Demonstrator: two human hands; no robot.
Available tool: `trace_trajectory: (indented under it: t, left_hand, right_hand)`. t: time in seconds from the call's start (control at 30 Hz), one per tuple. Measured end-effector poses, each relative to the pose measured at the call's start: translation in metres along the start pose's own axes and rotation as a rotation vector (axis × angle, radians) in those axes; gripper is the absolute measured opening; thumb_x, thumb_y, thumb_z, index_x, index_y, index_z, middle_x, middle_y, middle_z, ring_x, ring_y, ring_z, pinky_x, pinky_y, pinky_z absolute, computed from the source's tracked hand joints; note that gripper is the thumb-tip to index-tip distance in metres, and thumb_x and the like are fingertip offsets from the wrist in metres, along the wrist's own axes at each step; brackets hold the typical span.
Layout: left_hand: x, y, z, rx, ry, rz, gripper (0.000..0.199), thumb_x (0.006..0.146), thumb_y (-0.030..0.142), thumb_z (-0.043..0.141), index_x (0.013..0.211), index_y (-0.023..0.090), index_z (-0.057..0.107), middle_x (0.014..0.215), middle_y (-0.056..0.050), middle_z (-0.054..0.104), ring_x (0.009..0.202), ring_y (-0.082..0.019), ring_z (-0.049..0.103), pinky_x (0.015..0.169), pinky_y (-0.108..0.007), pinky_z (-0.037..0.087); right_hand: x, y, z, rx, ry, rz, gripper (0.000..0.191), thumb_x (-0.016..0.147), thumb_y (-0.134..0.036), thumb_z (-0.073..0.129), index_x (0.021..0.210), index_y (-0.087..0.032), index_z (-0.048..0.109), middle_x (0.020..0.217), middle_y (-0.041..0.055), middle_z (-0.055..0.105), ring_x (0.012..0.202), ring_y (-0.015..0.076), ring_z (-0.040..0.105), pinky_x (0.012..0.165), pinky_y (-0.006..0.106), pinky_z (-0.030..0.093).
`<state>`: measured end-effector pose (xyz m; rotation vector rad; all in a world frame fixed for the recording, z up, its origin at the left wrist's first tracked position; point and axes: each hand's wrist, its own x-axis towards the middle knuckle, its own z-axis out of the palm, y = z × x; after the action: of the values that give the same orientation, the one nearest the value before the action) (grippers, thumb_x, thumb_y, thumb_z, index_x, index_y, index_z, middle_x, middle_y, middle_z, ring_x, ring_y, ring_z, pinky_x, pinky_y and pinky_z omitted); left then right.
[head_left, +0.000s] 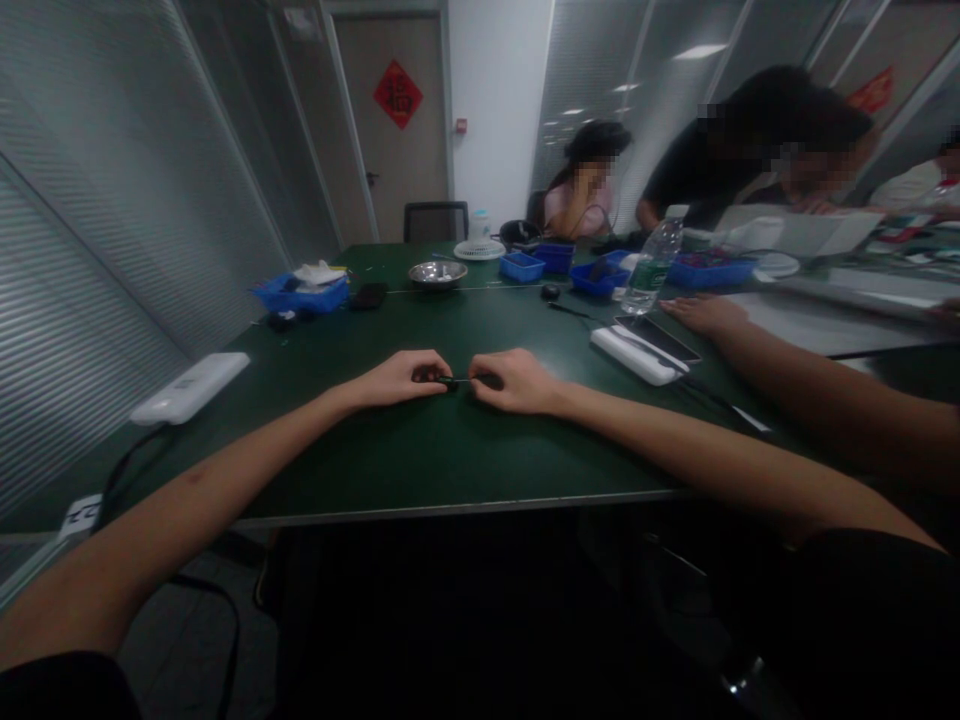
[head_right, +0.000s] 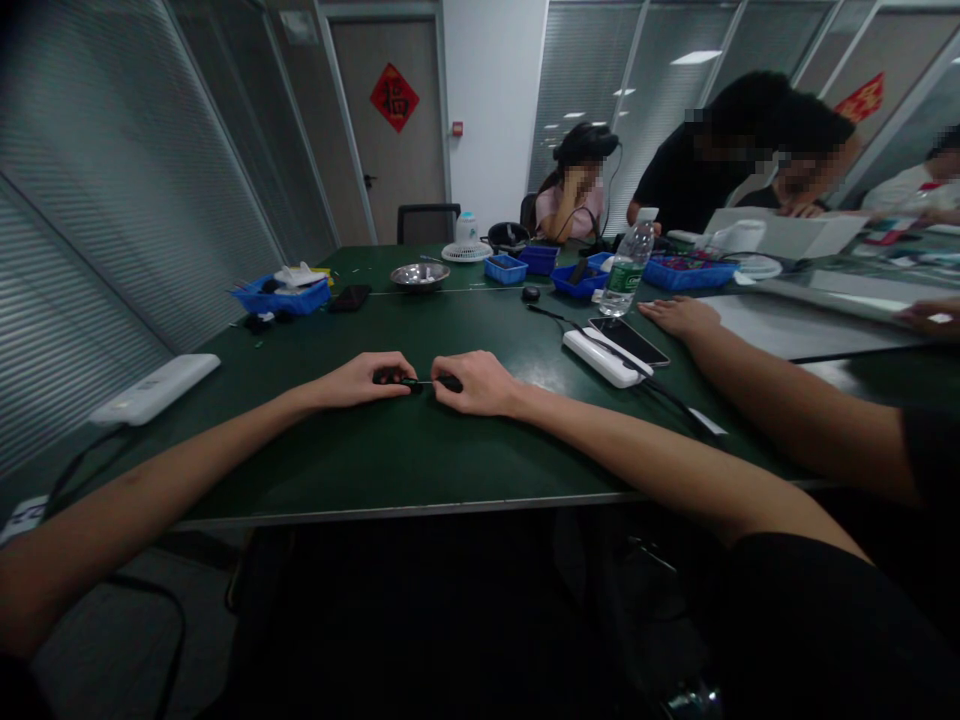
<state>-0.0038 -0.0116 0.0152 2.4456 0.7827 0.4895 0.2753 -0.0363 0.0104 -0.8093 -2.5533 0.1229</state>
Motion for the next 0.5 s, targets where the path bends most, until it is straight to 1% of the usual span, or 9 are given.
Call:
trace_trajectory:
  t: [0.3,0.4,0.5]
  left_hand:
    - [0.0001,-0.0021,0.0004,0.004,0.001,0.007,0.033,0.096,0.044,0.067,0.117,0.018,0.070,0.104,-0.007,0.065,0.088,-0.018,0.059,0.077,-0.030,0.047]
    - [0.0008,-0.0031,0.0007,0.001,0.005,0.015,0.035,0.096,0.046,0.067,0.117,0.018,0.070,0.102,-0.007,0.065,0.088,-0.019,0.059,0.077,-0.030,0.046]
    - [0.0011,-0.0052,0.0012,-0.003,0.007,-0.001,0.038,0.095,0.049,0.067,0.115,0.017,0.069,0.098,-0.006,0.064,0.086,-0.019,0.058,0.075,-0.030,0.045]
  right_hand:
    - [0.0030,-0.0046,-0.0025,-0.014,-0.074,-0.107,0.022,0.103,-0.033,0.049,0.112,-0.019,0.063,0.099,0.0061,0.069,0.077,0.0162,0.058,0.069,0.027,0.037]
    - [0.0055,-0.0054,0.0008,-0.017,-0.083,-0.106,0.022,0.105,-0.034,0.048,0.113,-0.019,0.062,0.101,0.0069,0.068,0.078,0.0164,0.058,0.069,0.027,0.038]
    - [0.0070,-0.0041,0.0046,0.016,-0.051,-0.067,0.022,0.105,-0.034,0.048,0.114,-0.019,0.061,0.102,0.0074,0.068,0.083,0.0175,0.061,0.072,0.028,0.040]
